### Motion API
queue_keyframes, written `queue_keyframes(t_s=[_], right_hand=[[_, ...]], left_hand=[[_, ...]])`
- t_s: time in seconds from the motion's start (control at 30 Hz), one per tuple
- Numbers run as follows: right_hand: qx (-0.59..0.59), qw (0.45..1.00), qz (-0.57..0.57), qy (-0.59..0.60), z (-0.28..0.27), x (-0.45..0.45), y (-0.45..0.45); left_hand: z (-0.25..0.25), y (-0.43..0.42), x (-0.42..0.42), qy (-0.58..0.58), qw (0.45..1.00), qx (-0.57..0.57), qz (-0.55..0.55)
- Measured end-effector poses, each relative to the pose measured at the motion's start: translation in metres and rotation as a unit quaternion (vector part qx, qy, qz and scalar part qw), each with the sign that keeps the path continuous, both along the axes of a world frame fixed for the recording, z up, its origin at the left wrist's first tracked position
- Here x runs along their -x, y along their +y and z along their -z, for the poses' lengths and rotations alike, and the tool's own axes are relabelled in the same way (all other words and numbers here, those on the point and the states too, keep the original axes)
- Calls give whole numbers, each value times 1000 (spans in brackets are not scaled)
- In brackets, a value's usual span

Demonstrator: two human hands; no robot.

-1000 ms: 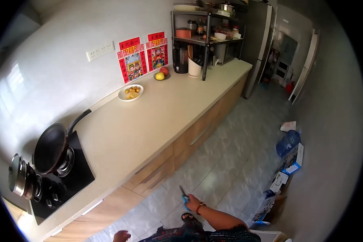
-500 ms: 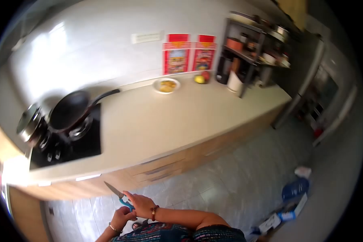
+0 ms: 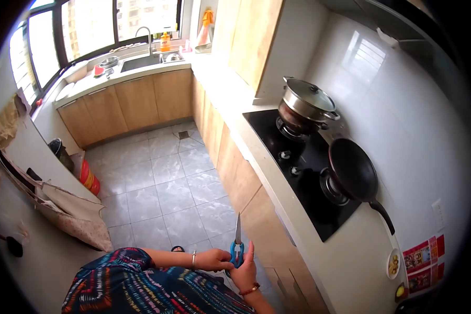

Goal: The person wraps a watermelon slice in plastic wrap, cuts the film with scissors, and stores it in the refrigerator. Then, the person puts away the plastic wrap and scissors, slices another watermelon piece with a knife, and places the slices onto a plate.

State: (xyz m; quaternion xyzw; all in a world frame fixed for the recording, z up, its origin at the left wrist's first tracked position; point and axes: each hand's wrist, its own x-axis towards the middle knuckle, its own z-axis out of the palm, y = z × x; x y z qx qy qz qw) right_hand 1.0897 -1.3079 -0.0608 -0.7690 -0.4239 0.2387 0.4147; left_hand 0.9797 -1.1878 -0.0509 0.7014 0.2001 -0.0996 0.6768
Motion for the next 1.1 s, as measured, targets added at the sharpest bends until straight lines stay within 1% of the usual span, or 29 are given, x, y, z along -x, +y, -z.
queue_keyframes(t_s=[0.03, 0.07, 0.13, 0.17, 0.2, 0.23, 0.27, 0.33, 0.37, 0.43, 0.47, 0.53, 0.57, 0.6, 0.63, 0.67, 0.7, 0.73, 0.8, 0.83, 0.87, 0.93, 1.0, 1.07, 1.1], right_hand=[[0, 999, -9, 37, -2, 3, 16], [2, 999, -24, 36, -3, 10, 44], [46, 991, -83, -95, -6, 24, 92], [47, 990, -97, -92, -5, 29, 114], [47, 970, -125, -203, -6, 34, 138], [42, 938, -150, -310, -10, 41, 163], [39, 937, -159, -308, -15, 48, 183], [130, 962, -173, -169, -30, 60, 224], [130, 961, -178, -167, -26, 62, 240], [137, 954, -239, -117, -11, 59, 272], [137, 952, -246, -117, -4, 56, 285], [133, 951, -275, -42, 7, 46, 314], [152, 950, -272, -26, 12, 41, 329], [151, 948, -279, -25, 15, 35, 345], [128, 948, -288, 46, 12, 29, 364], [110, 942, -294, 120, 9, 24, 377], [115, 937, -319, 86, 2, 15, 393], [115, 934, -326, 83, 2, 4, 416], [115, 931, -334, 95, 3, -15, 457], [153, 923, -331, 121, -15, -19, 484], [155, 921, -336, 121, -12, -27, 505], [72, 913, -381, 128, -5, -39, 555], [95, 906, -391, 128, -10, -41, 602], [84, 886, -412, 194, -7, -34, 646], [95, 881, -418, 202, -17, -26, 668]], left_hand=[[4, 11, 7, -55, 993, -104, -15], [10, 35, 17, -54, 993, -104, -29], [11, 76, 39, -86, 975, -196, -61], [11, 95, 49, -80, 975, -195, -74], [9, 114, 59, -66, 973, -198, -97], [6, 133, 68, -52, 971, -202, -118], [5, 148, 76, -47, 970, -203, -127], [1, 180, 89, -21, 967, -198, -160], [0, 192, 92, -17, 966, -198, -164], [1, 217, 94, 8, 961, -233, -148], [0, 226, 95, -1, 961, -223, -165], [5, 254, 95, -30, 966, -189, -174], [7, 269, 94, -27, 965, -189, -179], [7, 284, 93, -60, 965, -154, -203], [7, 299, 91, -92, 962, -120, -227], [19, 316, 89, -71, 959, -104, -253], [25, 336, 91, -42, 956, -74, -279], [26, 360, 92, -17, 951, -48, -305], [55, 397, 104, 65, 911, 25, -407], [72, 415, 116, 91, 887, 24, -453], [87, 427, 130, 117, 860, 23, -497], [98, 449, 161, 171, 820, 13, -547], [109, 460, 190, 237, 764, 2, -600], [111, 470, 220, 220, 719, 11, -659], [133, 472, 244, 212, 700, 23, -681]])
